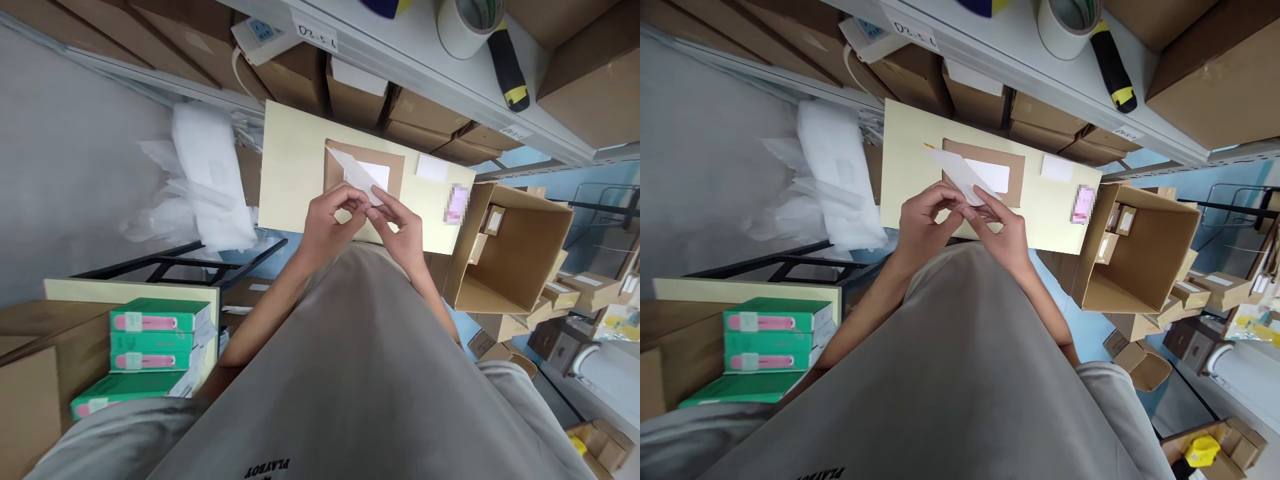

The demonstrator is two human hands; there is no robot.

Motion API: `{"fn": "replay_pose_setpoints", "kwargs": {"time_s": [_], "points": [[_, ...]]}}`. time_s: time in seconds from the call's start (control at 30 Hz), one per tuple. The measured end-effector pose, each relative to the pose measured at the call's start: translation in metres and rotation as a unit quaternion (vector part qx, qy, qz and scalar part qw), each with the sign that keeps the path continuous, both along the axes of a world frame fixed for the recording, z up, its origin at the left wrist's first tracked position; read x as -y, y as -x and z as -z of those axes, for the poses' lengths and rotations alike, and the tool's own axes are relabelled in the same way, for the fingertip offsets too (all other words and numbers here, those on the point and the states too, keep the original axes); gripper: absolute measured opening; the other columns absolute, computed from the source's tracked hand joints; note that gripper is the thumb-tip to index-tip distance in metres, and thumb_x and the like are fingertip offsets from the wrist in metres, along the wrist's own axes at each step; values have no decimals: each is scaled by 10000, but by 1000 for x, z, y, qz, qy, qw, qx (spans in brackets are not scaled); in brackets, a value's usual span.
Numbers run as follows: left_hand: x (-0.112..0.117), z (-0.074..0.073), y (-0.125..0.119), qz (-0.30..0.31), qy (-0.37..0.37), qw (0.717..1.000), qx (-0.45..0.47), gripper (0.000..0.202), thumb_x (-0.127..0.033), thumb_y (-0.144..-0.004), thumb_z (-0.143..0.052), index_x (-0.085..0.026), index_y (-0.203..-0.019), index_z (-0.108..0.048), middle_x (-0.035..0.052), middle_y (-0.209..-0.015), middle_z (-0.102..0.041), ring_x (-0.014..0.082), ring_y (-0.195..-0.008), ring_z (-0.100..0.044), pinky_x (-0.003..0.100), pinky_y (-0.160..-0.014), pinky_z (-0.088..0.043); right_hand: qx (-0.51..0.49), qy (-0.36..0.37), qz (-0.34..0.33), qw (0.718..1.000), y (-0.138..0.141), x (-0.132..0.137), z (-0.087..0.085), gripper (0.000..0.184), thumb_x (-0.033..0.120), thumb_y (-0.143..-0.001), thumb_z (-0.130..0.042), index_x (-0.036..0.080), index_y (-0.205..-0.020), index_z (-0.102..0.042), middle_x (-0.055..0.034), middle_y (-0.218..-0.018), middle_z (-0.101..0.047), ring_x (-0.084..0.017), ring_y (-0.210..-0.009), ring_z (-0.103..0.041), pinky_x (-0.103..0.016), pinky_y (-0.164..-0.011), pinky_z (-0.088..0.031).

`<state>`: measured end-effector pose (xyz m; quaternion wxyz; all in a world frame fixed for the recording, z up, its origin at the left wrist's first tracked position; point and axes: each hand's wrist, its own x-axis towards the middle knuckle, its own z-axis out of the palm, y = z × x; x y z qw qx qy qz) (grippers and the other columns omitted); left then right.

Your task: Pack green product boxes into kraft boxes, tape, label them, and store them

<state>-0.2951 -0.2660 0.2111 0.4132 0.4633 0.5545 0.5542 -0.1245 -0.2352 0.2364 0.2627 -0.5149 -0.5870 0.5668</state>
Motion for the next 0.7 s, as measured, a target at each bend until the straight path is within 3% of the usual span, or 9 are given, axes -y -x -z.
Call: {"fn": "replay_pose_setpoints", "kwargs": {"time_s": [0.17,0.27,0.37,0.47,0.57,0.7], "points": [[2,-6,6,13,12,1000,-14,176,-388,-981,-862,-249,-920,-773,12,-875,-702,159,-782,-668,307,-758,-590,22,-20,40,999,6,4,-7,512,704,-1030,-781,314,-1362,-756,51,-789,-761,-177,-788,-772,-354,-850,-686],[4,-7,10,33,15,999,-21,131,-359,-981,-831,-251,-923,-784,23,-883,-720,169,-801,-667,312,-772,-591,34,-30,47,998,8,6,-9,396,681,-1072,-731,299,-1176,-749,80,-687,-635,-151,-659,-671,-315,-743,-646],[4,2,14,42,9,999,-18,48,-283,-953,-809,-250,-925,-788,24,-897,-727,171,-805,-663,314,-792,-589,49,-33,46,997,9,5,-6,340,611,-1106,-695,279,-1039,-721,83,-652,-562,-142,-602,-612,-299,-673,-598],[4,27,19,36,47,998,-11,43,-201,-901,-786,-243,-907,-777,19,-908,-730,172,-810,-663,310,-798,-576,60,-30,62,996,11,3,-3,298,541,-1105,-687,272,-977,-684,93,-625,-529,-135,-548,-580,-289,-619,-556],[7,63,32,23,140,990,-14,103,-128,-830,-759,-230,-835,-747,13,-875,-723,175,-799,-654,300,-779,-549,70,-27,84,994,16,5,-2,260,490,-1078,-697,269,-946,-666,107,-593,-510,-133,-515,-575,-284,-591,-532],[18,112,71,-13,237,970,-60,147,-74,-789,-721,-219,-811,-727,17,-873,-733,179,-799,-655,298,-804,-525,66,-19,105,992,28,13,0,224,449,-1029,-702,265,-912,-653,118,-560,-504,-134,-499,-600,-279,-579,-523]]}}
